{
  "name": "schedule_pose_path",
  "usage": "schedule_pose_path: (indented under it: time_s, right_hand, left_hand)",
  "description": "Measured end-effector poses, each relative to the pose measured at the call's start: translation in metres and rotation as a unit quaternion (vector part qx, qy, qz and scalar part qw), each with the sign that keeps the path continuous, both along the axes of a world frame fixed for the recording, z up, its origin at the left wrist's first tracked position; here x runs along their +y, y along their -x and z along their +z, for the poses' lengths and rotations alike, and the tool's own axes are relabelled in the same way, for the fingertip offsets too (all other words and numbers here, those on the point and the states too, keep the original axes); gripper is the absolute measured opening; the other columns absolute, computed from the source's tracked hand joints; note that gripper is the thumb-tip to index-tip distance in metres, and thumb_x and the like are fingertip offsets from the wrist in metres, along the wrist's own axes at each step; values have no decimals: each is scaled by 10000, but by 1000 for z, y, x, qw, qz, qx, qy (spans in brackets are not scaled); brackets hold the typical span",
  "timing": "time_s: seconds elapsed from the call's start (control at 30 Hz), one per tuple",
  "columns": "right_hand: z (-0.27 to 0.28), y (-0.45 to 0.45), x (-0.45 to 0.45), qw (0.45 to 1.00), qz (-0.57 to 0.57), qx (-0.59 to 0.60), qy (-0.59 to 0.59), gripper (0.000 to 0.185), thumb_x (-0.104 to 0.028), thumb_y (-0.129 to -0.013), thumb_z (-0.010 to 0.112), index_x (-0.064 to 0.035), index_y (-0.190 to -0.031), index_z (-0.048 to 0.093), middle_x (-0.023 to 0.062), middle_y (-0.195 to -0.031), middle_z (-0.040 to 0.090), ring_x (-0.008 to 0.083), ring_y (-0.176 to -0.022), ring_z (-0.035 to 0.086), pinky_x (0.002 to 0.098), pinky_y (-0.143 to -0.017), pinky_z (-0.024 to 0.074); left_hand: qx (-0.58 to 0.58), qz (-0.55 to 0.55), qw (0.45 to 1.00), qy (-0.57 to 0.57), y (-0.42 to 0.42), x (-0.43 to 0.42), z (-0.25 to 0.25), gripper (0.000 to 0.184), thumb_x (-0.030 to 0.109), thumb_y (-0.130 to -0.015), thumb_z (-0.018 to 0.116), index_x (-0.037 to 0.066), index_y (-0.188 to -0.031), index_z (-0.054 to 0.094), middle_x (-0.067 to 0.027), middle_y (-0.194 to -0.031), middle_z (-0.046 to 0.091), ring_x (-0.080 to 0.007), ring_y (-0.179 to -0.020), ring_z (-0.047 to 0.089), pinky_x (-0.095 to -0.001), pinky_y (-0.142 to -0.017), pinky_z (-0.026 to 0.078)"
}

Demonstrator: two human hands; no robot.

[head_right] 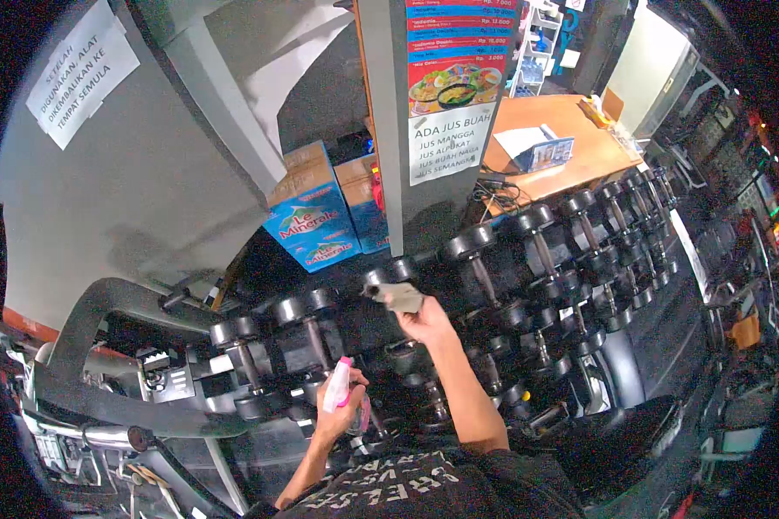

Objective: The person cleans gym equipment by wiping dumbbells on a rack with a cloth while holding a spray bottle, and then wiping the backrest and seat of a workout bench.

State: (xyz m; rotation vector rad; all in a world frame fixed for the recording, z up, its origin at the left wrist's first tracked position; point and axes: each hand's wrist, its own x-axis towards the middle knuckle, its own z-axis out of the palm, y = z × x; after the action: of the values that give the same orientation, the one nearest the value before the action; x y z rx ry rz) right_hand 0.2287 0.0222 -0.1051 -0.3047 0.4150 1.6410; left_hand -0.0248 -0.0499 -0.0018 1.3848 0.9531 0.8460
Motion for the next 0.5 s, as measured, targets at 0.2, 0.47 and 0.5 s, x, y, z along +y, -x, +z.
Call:
schedule_pose_path:
  time_s: [0.2, 0.47, 0.5]
  right_hand:
    - [49, -12, -18, 974, -116, -193, 27, 327, -228, -961, 453, -53, -1225, 535, 105, -1182, 610, 252, -1068, 603, 394, -881, 537]
    - [-63, 85, -8, 971, 159, -177, 10, 221, -203, -936, 493, -90, -1087, 609, 49, -1046, 666, 200, -972, 633, 393, -881, 513]
    - [-84, 87, -2, 973, 129, -161, -103, 219, -179, -949, 457, -90, -1073, 613, 53, -1042, 669, 198, -973, 635, 388, -896, 508]
  left_hand:
    - [-18, -22, 999, 28, -5, -3, -4, 242, 42, -838, 655, 14, -1069, 590, -42, -871, 656, -81, -580, 584, -234, -522, 475]
    - [-8, -37, 999, 15, -4, -3, -11, 289, 44, -824, 677, 10, -1093, 578, -35, -855, 664, -71, -591, 587, -230, -528, 484]
    - [-6, -36, 999, 15, -3, -4, -9, 289, 44, -824, 677, 10, -1093, 578, -35, -855, 664, -71, -591, 587, -230, -528, 484]
